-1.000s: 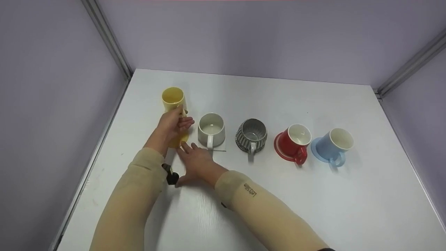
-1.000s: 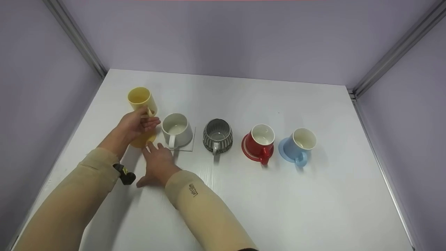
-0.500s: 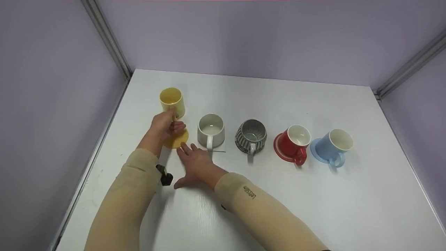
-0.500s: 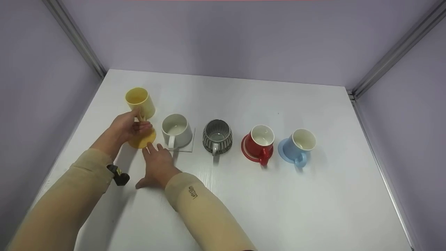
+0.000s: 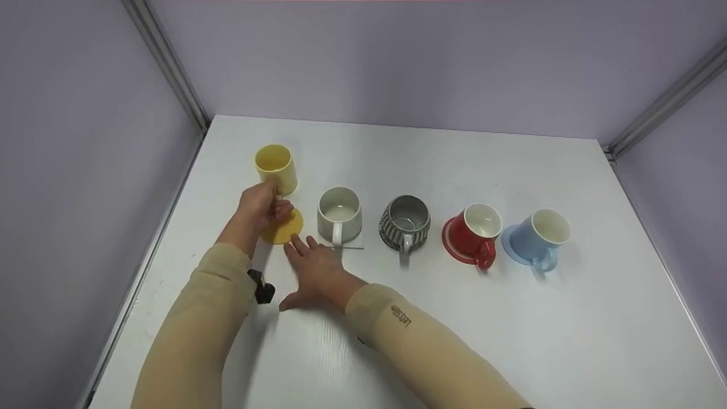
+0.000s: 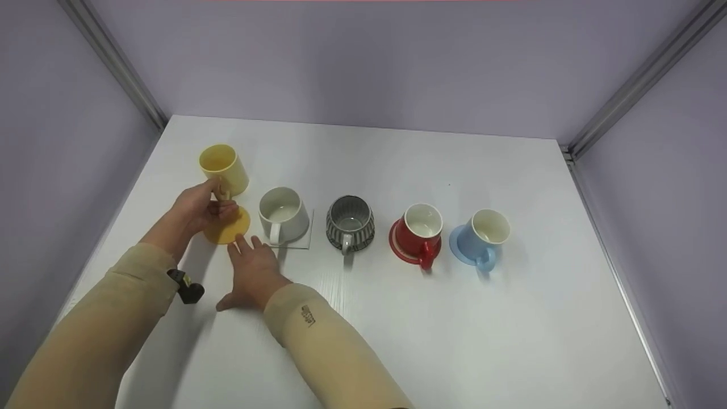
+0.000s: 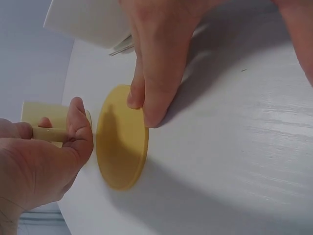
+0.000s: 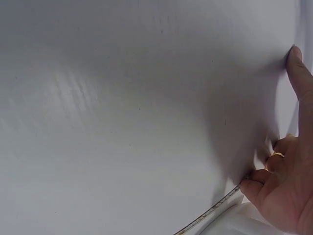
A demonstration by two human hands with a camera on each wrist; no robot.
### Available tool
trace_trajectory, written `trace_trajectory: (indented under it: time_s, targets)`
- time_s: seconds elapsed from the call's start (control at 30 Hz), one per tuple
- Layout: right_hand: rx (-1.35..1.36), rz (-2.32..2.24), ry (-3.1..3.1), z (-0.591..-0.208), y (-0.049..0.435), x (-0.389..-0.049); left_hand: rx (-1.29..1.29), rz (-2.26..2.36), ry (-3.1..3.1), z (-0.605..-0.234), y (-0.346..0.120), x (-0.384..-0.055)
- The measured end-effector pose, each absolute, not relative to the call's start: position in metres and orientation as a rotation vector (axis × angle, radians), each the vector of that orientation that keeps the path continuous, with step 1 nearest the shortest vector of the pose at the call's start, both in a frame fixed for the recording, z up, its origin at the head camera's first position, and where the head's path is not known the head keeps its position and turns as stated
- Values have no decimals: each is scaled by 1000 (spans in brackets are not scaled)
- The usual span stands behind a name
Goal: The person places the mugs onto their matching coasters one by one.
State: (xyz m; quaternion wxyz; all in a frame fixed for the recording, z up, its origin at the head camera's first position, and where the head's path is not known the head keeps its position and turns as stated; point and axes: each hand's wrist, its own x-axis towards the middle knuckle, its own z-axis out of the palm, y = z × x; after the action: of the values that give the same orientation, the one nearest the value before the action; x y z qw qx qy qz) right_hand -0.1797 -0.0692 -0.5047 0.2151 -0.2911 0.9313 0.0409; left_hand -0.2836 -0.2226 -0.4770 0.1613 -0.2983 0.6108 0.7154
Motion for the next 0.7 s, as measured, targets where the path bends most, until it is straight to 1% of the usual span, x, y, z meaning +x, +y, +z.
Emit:
trace_trajectory:
  time_s: [0.7]
  targets:
    - [-830, 195, 2606, -509, -76, -180, -823, 2065, 1777, -479, -233, -285]
